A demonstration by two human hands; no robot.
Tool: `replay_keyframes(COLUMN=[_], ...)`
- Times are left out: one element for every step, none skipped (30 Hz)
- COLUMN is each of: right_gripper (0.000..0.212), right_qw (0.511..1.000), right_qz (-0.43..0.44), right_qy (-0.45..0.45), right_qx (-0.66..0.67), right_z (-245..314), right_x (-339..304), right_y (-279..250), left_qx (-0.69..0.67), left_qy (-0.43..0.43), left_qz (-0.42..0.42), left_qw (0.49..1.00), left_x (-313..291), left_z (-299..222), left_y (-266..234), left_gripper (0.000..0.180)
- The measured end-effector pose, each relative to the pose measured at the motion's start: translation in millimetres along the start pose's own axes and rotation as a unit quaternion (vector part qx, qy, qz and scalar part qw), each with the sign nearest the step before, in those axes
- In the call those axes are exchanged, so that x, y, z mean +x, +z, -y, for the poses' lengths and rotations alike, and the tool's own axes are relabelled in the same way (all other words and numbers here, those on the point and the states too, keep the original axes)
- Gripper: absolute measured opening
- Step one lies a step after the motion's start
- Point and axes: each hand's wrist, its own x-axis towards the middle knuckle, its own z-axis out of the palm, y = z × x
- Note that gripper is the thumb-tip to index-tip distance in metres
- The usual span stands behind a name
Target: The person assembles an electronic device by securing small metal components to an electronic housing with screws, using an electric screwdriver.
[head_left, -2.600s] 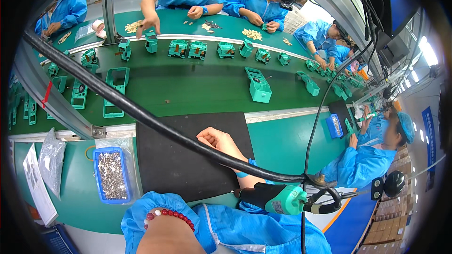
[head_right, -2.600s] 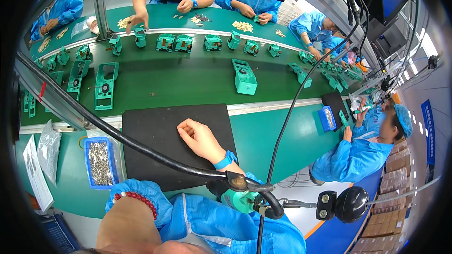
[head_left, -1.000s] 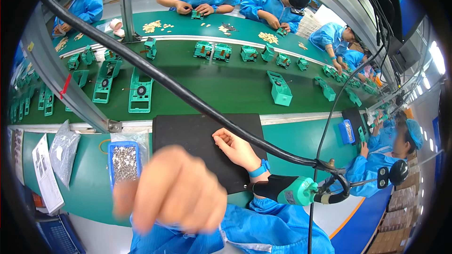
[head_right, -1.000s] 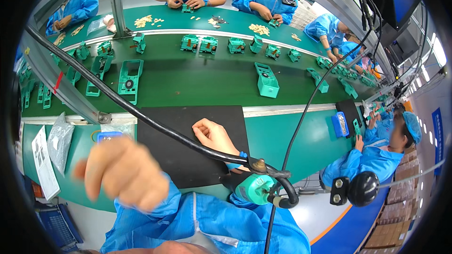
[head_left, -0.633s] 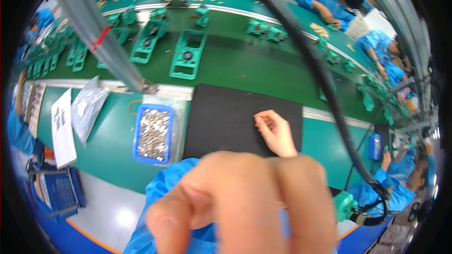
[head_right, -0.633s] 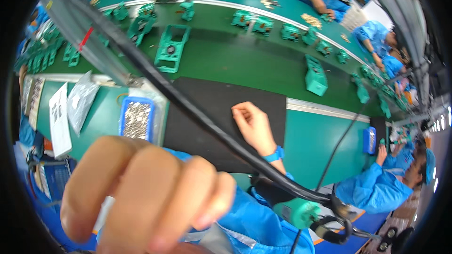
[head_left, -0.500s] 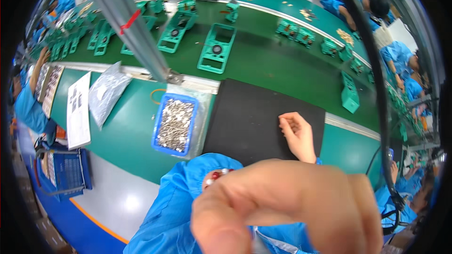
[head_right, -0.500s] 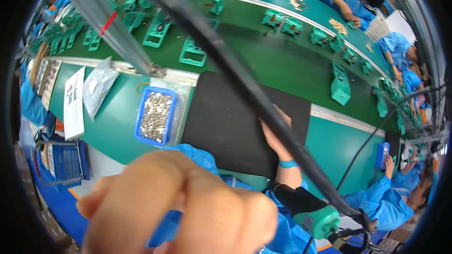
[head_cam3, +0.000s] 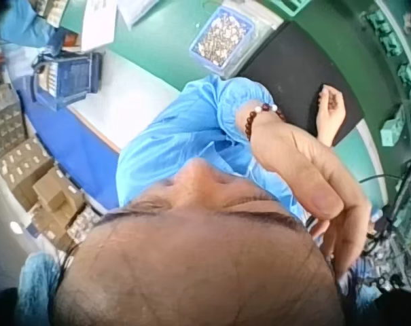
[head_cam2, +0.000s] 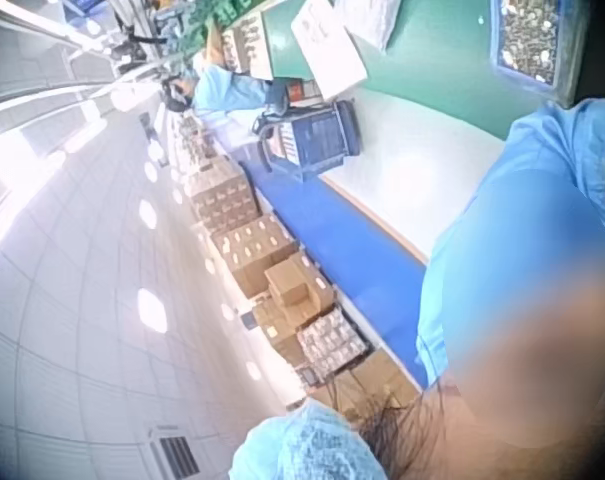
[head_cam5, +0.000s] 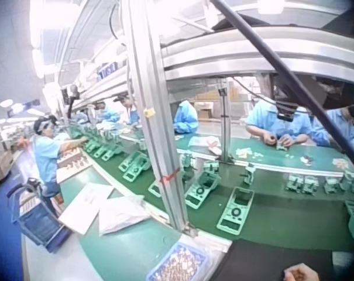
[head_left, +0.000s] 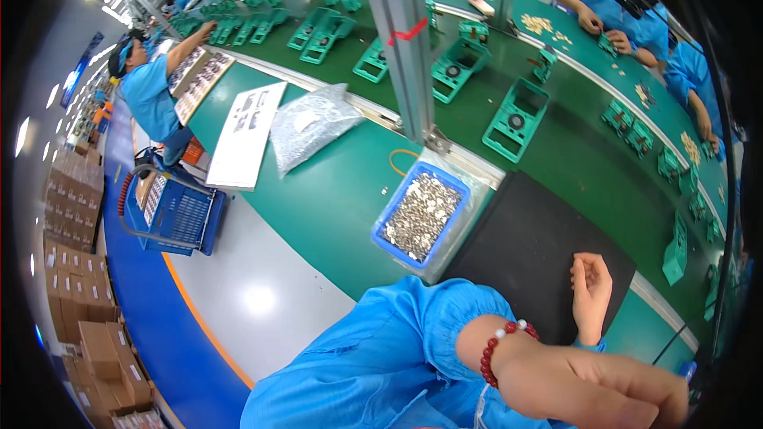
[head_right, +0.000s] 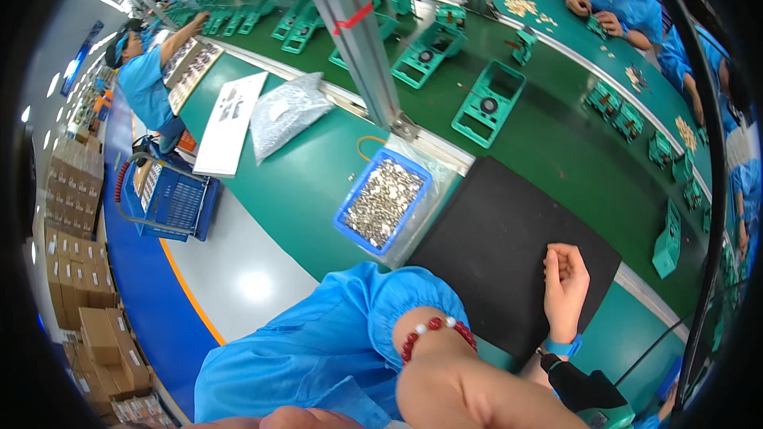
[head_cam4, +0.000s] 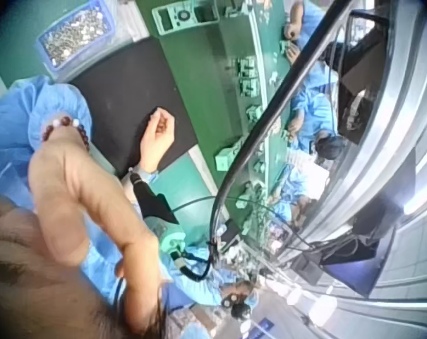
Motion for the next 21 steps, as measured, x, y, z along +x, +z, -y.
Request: replay_keyframes(right_gripper=[0.011, 0.01, 0.01, 0.01, 0.01, 0.01, 0.01, 0.009, 0.008, 0.008, 0.008, 0.008, 0.008, 0.008, 0.008, 0.008, 0.008, 0.008, 0.008, 0.008, 0.009], right_qw=[1.0, 1.0, 1.0, 1.0, 1.0, 1.0, 1.0, 1.0, 1.0, 1.0, 1.0, 1.0, 1.0, 1.0, 1.0, 1.0, 1.0, 1.0, 1.0, 1.0, 1.0], right_qz=[0.012, 0.017, 0.015, 0.01, 0.006, -0.005, 0.0, 0.002, 0.006, 0.01, 0.01, 0.01, 0.014, 0.011, 0.01, 0.009, 0.008, 0.008, 0.008, 0.018, 0.026], right_qy=[-0.002, -0.005, -0.011, -0.015, -0.019, -0.016, -0.028, -0.024, -0.018, -0.012, -0.007, 0.001, -0.002, -0.002, -0.001, 0.001, 0.005, 0.01, 0.016, 0.01, 0.006], right_qx=[0.009, 0.013, 0.014, 0.01, 0.006, 0.007, 0.012, 0.012, 0.011, 0.015, 0.016, 0.016, 0.017, 0.016, 0.014, 0.012, 0.01, 0.008, 0.006, 0.0, -0.007], right_z=[1, -2, -4, -6, -9, -10, -12, -15, -18, -25, -42, -46, -49, -51, -48, -44, -40, -35, -30, -19, -8], right_x=[1, 0, 0, -1, -1, -3, -2, 0, 0, 1, 4, 7, 9, 10, 10, 10, 9, 8, 7, 6, 4], right_y=[2, 3, 2, 1, -1, -2, -2, -2, -2, -4, -6, -3, -3, -3, -2, -1, -2, -3, -3, -3, -2], left_qx=[-0.014, -0.014, 0.001, 0.027, 0.053, 0.085, 0.098, 0.11, 0.122, 0.128, 0.135, 0.095, 0.053, 0.01, -0.032, -0.073, -0.116, -0.03, -0.028, -0.045, -0.065], left_qy=[-0.063, -0.068, -0.072, -0.106, -0.139, -0.134, -0.135, -0.12, -0.101, -0.086, -0.087, -0.049, -0.011, 0.027, 0.066, 0.106, 0.145, 0.019, 0.024, 0.027, 0.031], left_qz=[0.026, 0.01, 0.015, 0.007, -0.002, -0.032, -0.031, -0.054, -0.079, -0.046, -0.045, 0.003, 0.051, 0.097, 0.142, 0.186, 0.228, 0.0, -0.007, 0.003, 0.013], left_qw=[0.998, 0.998, 0.997, 0.994, 0.989, 0.987, 0.985, 0.985, 0.984, 0.987, 0.986, 0.994, 0.997, 0.995, 0.987, 0.974, 0.956, 0.999, 0.999, 0.999, 0.997], left_x=[0, -2, -1, 0, 0, 2, 1, 1, 1, -1, 1, 3, 5, 7, 8, 7, 12, -4, -3, -2, -2], left_z=[-4, 1, 0, -2, -4, -3, -1, 0, 1, -1, 1, 2, 4, 5, 6, 6, -2, -22, -19, -15, -12], left_y=[-1, 0, -2, -6, -8, -8, -7, -7, -6, -11, -15, -19, -24, -28, -31, -34, -26, 3, 4, 5, 5], left_gripper=[0.046, 0.045, 0.045, 0.044, 0.044, 0.042, 0.042, 0.041, 0.041, 0.043, 0.043, 0.047, 0.051, 0.056, 0.062, 0.068, 0.074, 0.062, 0.062, 0.054, 0.047])
